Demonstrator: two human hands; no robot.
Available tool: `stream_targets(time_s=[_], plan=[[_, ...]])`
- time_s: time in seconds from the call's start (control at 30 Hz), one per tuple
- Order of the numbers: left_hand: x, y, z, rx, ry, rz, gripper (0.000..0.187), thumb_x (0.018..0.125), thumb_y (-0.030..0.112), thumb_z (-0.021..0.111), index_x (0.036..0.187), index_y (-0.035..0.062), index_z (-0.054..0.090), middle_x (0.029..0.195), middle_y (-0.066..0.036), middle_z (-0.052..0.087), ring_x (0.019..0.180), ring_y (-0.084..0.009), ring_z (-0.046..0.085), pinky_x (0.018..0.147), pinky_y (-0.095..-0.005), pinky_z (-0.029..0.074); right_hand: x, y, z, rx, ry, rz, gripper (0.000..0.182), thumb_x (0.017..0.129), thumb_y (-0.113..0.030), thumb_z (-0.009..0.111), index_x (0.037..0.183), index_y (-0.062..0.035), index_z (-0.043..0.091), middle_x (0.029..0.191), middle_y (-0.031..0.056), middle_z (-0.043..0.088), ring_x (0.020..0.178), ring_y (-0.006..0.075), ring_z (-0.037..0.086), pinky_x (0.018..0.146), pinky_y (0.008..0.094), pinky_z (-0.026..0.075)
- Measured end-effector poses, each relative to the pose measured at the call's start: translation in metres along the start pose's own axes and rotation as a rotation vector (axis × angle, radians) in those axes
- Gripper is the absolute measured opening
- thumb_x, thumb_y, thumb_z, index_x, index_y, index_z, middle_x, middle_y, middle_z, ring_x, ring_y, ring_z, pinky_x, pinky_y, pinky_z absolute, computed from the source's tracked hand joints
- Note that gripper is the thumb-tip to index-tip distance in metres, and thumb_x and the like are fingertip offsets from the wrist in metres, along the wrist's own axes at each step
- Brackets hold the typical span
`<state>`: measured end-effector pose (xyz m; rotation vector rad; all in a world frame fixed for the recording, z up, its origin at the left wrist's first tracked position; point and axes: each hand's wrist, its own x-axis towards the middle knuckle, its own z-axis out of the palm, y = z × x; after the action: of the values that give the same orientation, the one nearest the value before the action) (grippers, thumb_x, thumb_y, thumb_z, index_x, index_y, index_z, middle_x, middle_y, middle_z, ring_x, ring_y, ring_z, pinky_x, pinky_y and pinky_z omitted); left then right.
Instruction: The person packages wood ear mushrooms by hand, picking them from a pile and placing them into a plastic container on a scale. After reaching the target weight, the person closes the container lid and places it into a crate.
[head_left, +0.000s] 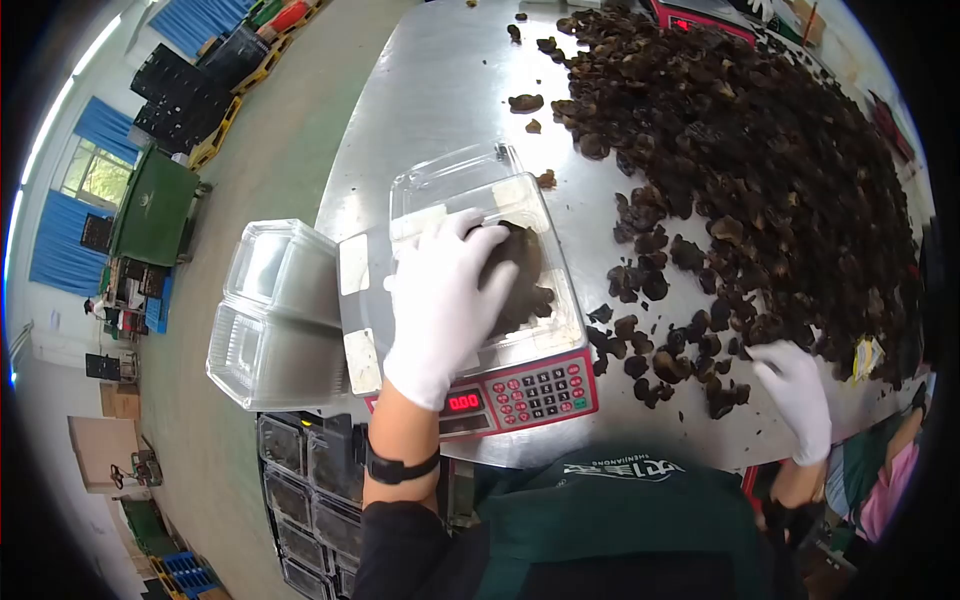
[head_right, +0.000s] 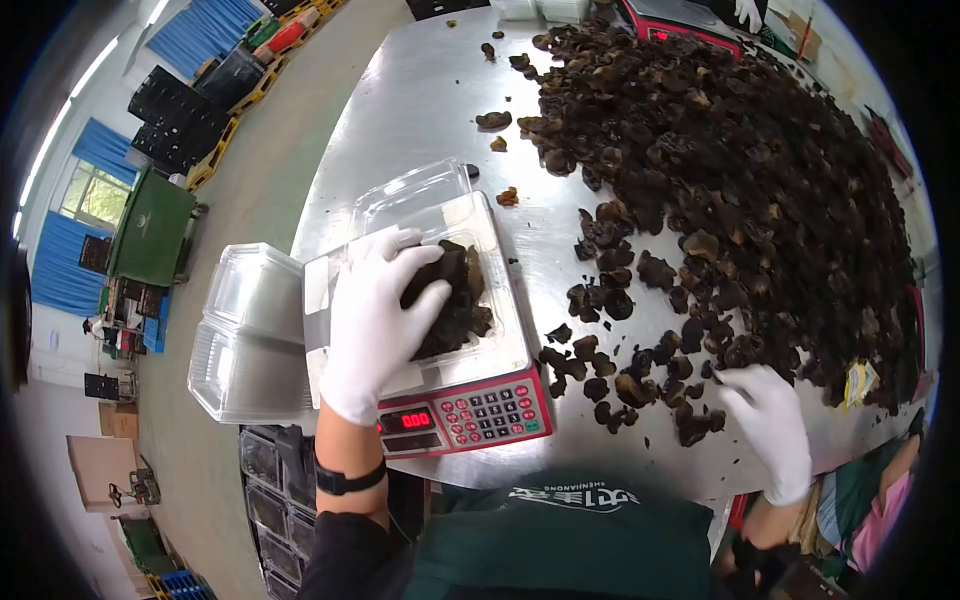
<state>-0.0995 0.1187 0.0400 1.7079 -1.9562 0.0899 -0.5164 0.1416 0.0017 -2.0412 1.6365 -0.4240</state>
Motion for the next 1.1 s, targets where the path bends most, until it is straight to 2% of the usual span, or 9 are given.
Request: stream_targets(time_s=[0.1, 0.23, 0.37, 0.57, 0.7, 0.8, 0.87, 1.0, 1.1], plan=[[-0.005, -0.026, 0.008, -0.129, 0.021, -0.196, 0.012, 0.087, 0.011, 0.068, 0.098, 0.0056, 0.069, 0.093, -0.013, 0.069, 0.087, -0.0312, 0.067, 0.077, -0.0394, 0.053, 0.047, -0.057, 0.024, 0.050, 0.016, -0.298, 0.020, 0.081, -0.009, 0.070, 0.100, -0.0027, 0.072, 0.089, 0.0110, 0.068, 0.082, 0.0275, 0.063, 0.076, 0.0361, 0.051], [-0.013, -0.034, 0.000, -0.321, 0.018, -0.386, 0.014, 0.090, 0.007, 0.067, 0.103, 0.0024, 0.071, 0.090, -0.013, 0.072, 0.081, -0.0201, 0.069, 0.076, -0.0310, 0.053, 0.101, -0.117, 0.051, 0.167, 0.017, -0.639, 0.020, 0.078, -0.006, 0.073, 0.097, -0.0039, 0.071, 0.087, 0.0084, 0.068, 0.083, 0.0276, 0.063, 0.077, 0.0361, 0.051], [-0.018, -0.042, 0.000, -0.482, 0.054, -0.524, 0.015, 0.092, 0.005, 0.066, 0.105, -0.0002, 0.071, 0.089, -0.010, 0.073, 0.079, -0.0106, 0.065, 0.075, -0.0264, 0.052, 0.139, -0.163, 0.075, 0.328, 0.018, -0.757, 0.025, 0.078, -0.005, 0.072, 0.104, -0.0043, 0.070, 0.093, 0.0096, 0.068, 0.088, 0.0281, 0.063, 0.079, 0.0375, 0.052], [-0.019, -0.040, -0.001, -0.481, 0.036, -0.505, 0.015, 0.092, 0.005, 0.066, 0.105, -0.0013, 0.071, 0.087, -0.010, 0.073, 0.078, -0.0107, 0.065, 0.075, -0.0263, 0.052, 0.168, -0.205, 0.114, 0.399, 0.171, -0.855, 0.042, 0.079, -0.003, 0.071, 0.121, -0.0070, 0.065, 0.111, 0.0123, 0.066, 0.104, 0.0298, 0.061, 0.091, 0.0390, 0.049], [-0.018, -0.039, -0.003, -0.467, 0.033, -0.486, 0.014, 0.092, 0.005, 0.066, 0.104, -0.0015, 0.070, 0.086, -0.010, 0.072, 0.077, -0.0104, 0.064, 0.074, -0.0265, 0.052, 0.170, -0.215, 0.123, 0.310, 0.071, -0.902, 0.040, 0.081, -0.005, 0.071, 0.120, -0.0093, 0.066, 0.109, 0.0087, 0.067, 0.104, 0.0274, 0.062, 0.096, 0.0389, 0.047], [-0.018, -0.040, -0.005, -0.473, 0.017, -0.510, 0.013, 0.092, 0.005, 0.066, 0.103, -0.0017, 0.070, 0.085, -0.010, 0.072, 0.078, -0.0111, 0.065, 0.074, -0.0272, 0.052, 0.174, -0.211, 0.121, 0.318, 0.167, -0.893, 0.029, 0.080, -0.005, 0.072, 0.109, -0.0077, 0.071, 0.100, 0.0087, 0.069, 0.094, 0.0267, 0.063, 0.087, 0.0370, 0.051], [-0.021, -0.048, -0.001, -0.523, 0.016, -0.387, 0.014, 0.092, 0.006, 0.067, 0.104, -0.0011, 0.070, 0.087, -0.011, 0.071, 0.080, -0.0134, 0.067, 0.076, -0.0280, 0.052, 0.174, -0.209, 0.113, 0.452, 0.227, -0.818, 0.023, 0.081, -0.002, 0.071, 0.103, -0.0026, 0.071, 0.094, 0.0101, 0.068, 0.085, 0.0243, 0.064, 0.076, 0.0325, 0.053], [-0.020, -0.040, -0.002, -0.585, -0.024, -0.487, 0.017, 0.089, 0.004, 0.069, 0.106, -0.0001, 0.069, 0.091, -0.011, 0.070, 0.083, -0.0161, 0.068, 0.077, -0.0287, 0.053, 0.170, -0.198, 0.091, 0.469, 0.191, -0.631, 0.023, 0.080, -0.001, 0.071, 0.103, 0.0007, 0.069, 0.091, 0.0099, 0.067, 0.082, 0.0202, 0.065, 0.075, 0.0300, 0.052], [-0.019, -0.038, 0.000, -0.454, -0.036, -0.367, 0.022, 0.086, 0.000, 0.071, 0.107, 0.0009, 0.069, 0.095, -0.010, 0.069, 0.081, -0.0162, 0.068, 0.076, -0.0281, 0.053, 0.164, -0.194, 0.088, 0.464, 0.246, -0.604, 0.023, 0.080, -0.001, 0.072, 0.102, 0.0010, 0.070, 0.090, 0.0099, 0.066, 0.082, 0.0204, 0.065, 0.076, 0.0303, 0.052]])
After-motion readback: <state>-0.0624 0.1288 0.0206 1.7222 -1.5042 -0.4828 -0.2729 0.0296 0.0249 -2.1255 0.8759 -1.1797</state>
